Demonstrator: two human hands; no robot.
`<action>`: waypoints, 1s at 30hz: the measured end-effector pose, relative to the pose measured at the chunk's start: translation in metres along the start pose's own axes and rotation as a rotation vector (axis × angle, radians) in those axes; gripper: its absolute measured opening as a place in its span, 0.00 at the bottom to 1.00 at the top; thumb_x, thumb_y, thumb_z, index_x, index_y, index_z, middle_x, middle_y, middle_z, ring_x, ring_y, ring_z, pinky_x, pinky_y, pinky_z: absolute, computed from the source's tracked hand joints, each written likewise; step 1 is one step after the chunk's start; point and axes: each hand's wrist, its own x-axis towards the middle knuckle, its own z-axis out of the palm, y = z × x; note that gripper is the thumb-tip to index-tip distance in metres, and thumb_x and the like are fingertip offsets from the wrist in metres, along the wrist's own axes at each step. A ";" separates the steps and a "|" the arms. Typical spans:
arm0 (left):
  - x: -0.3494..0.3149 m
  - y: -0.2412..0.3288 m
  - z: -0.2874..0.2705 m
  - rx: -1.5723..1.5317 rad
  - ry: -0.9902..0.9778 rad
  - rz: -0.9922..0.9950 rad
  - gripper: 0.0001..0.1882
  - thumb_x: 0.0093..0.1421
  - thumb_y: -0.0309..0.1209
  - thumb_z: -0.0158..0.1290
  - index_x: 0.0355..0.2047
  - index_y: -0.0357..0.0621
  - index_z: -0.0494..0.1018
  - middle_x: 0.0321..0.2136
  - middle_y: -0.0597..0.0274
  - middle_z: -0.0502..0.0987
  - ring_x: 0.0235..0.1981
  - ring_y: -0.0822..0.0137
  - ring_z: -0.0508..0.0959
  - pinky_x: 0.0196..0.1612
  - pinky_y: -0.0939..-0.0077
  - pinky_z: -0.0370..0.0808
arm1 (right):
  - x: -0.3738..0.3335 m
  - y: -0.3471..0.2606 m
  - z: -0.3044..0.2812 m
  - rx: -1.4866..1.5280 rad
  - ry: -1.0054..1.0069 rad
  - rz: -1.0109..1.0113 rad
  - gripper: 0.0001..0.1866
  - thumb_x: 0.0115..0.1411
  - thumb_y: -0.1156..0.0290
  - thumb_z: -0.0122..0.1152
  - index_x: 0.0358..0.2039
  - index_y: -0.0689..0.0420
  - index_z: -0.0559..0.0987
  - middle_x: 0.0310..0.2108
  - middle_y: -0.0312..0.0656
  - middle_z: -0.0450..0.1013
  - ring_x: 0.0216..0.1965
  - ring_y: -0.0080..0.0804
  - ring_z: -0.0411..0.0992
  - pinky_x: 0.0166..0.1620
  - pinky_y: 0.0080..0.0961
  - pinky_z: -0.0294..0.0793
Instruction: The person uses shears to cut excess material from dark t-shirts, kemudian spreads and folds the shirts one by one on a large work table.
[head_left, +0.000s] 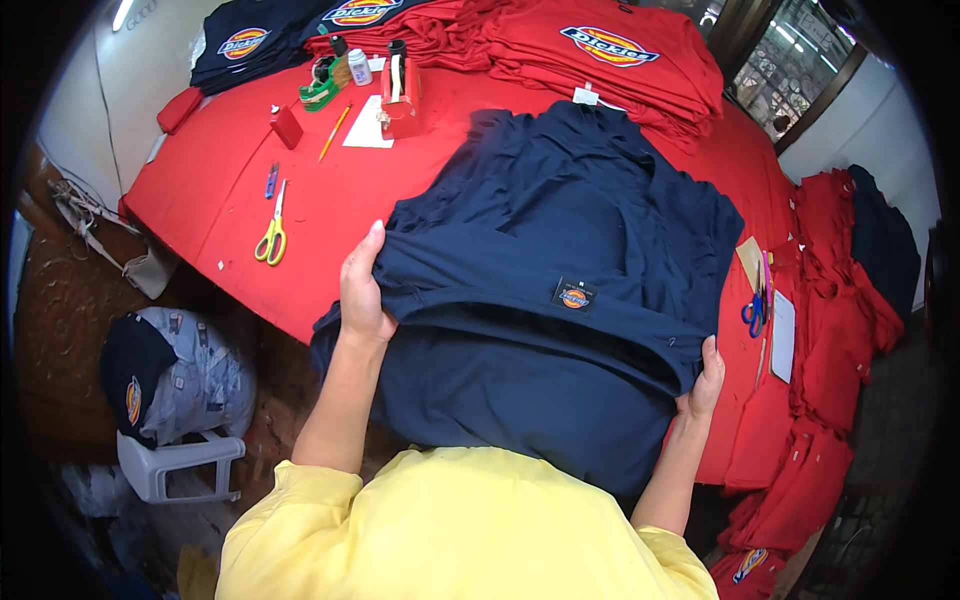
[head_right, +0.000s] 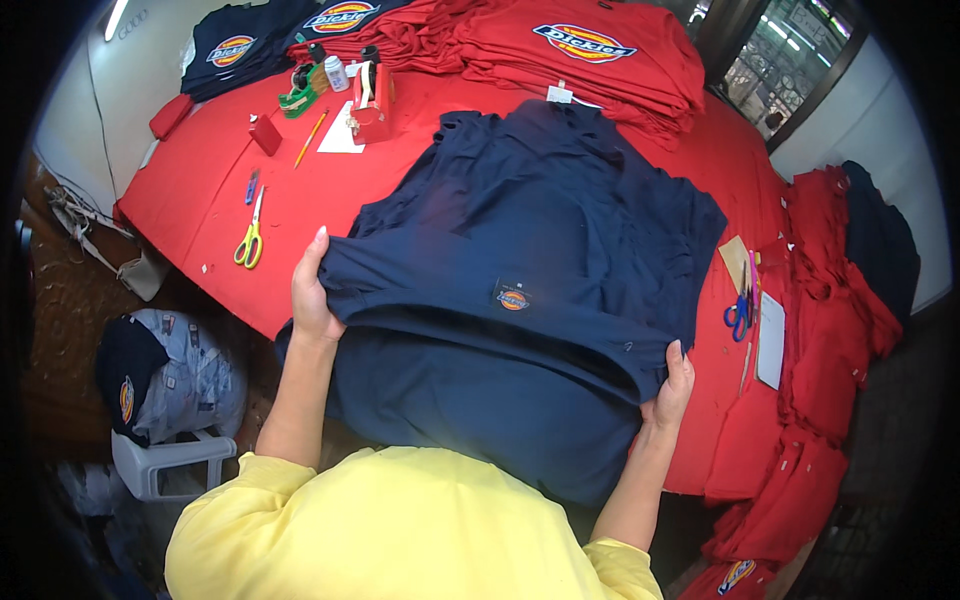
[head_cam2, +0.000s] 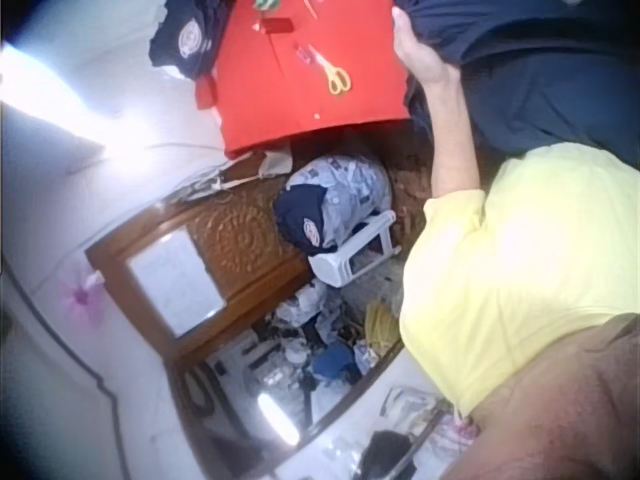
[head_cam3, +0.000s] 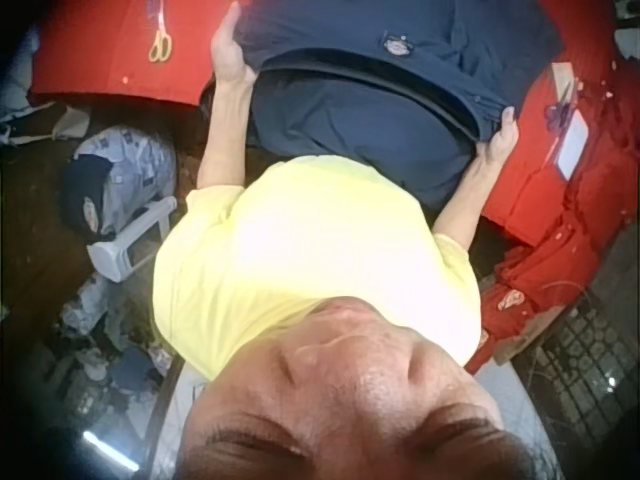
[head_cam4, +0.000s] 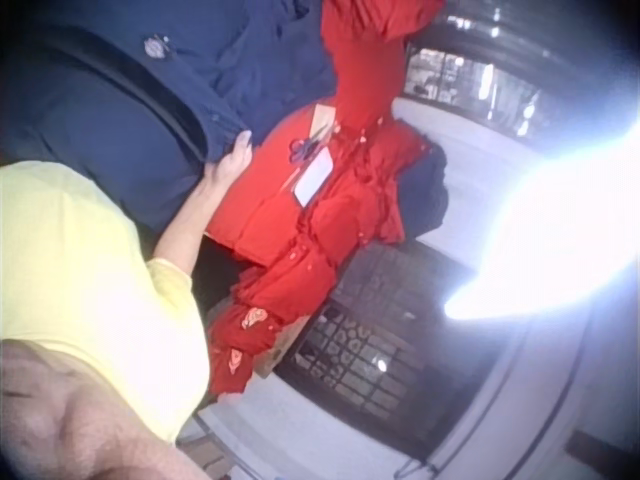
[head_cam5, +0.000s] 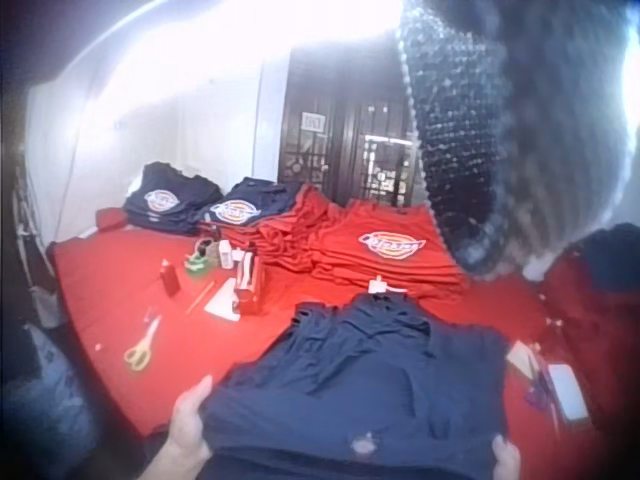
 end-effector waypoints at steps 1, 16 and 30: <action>0.001 0.001 0.007 -0.041 -0.004 -0.054 0.15 0.66 0.39 0.45 0.36 0.38 0.73 0.36 0.52 0.79 0.38 0.61 0.80 0.44 0.67 0.78 | 0.002 -0.006 0.005 0.019 0.003 0.000 0.20 0.65 0.62 0.52 0.46 0.70 0.71 0.43 0.51 0.74 0.42 0.38 0.75 0.47 0.33 0.75; 0.208 0.016 0.109 0.018 -0.622 -0.221 0.14 0.62 0.25 0.46 0.48 0.40 0.70 0.42 0.58 0.78 0.43 0.62 0.78 0.51 0.65 0.74 | 0.197 -0.099 0.053 0.375 -0.356 -0.052 0.07 0.62 0.76 0.49 0.39 0.59 0.75 0.40 0.39 0.75 0.46 0.29 0.72 0.55 0.29 0.67; 0.229 -0.017 0.118 0.366 -0.460 -0.234 0.16 0.61 0.20 0.44 0.50 0.36 0.67 0.44 0.59 0.76 0.44 0.68 0.77 0.50 0.73 0.74 | 0.229 -0.076 0.192 -1.356 -0.051 -0.844 0.16 0.62 0.64 0.50 0.46 0.59 0.76 0.46 0.52 0.73 0.47 0.50 0.72 0.47 0.43 0.72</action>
